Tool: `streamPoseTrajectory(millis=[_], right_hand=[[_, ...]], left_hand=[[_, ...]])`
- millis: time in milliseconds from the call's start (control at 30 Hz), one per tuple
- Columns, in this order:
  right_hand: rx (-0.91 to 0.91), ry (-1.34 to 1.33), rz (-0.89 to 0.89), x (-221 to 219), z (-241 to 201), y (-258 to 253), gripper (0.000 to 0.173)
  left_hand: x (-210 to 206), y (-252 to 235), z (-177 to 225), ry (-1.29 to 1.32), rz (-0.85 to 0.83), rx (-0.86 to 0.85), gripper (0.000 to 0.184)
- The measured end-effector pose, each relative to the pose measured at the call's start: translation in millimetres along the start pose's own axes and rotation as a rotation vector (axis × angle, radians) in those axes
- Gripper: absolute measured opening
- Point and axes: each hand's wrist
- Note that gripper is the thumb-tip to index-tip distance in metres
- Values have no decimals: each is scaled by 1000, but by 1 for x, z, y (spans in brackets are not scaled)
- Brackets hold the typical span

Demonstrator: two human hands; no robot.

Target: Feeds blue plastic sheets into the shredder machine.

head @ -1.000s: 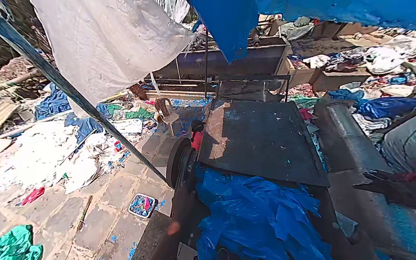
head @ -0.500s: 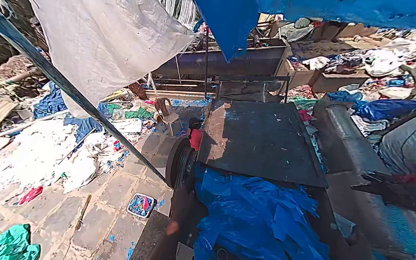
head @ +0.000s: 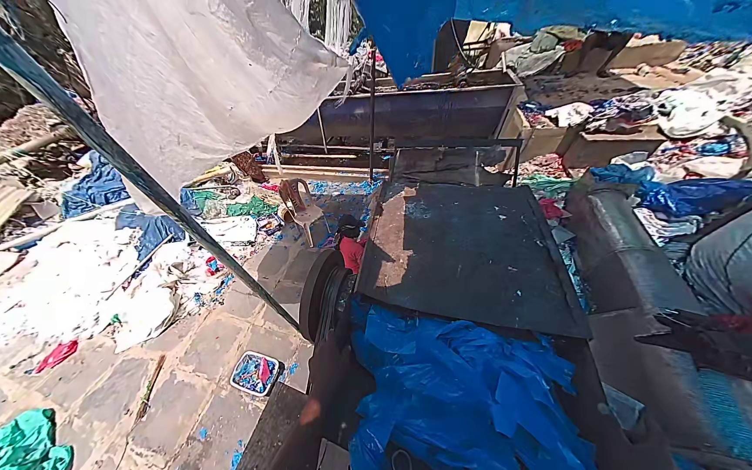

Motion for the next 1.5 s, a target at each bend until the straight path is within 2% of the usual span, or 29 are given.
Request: streamPoseTrajectory(millis=[133, 333, 467, 633, 833, 1500], right_hand=[[-43, 19, -16, 9, -25, 16, 74], [-47, 3, -11, 11, -29, 22, 71], [8, 40, -1, -6, 12, -9, 79], [30, 79, 18, -16, 29, -26, 81], [28, 75, 16, -17, 30, -27, 79], [38, 52, 4, -18, 31, -29, 80]], left_hand=[[1, 1, 0, 2, 1, 10, 57], [0, 0, -1, 9, -4, 15, 57], [-1, 0, -2, -2, 2, 10, 58], [3, 1, 2, -17, -20, 10, 59], [20, 9, 8, 9, -41, 16, 58], [14, 5, 7, -5, -29, 16, 57]])
Point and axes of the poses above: each hand's wrist, its own y-axis away from the middle knuckle, its own x-axis out of the back of the hand, z = x × y, and after that the axes turned 12 degrees about z, right-handed
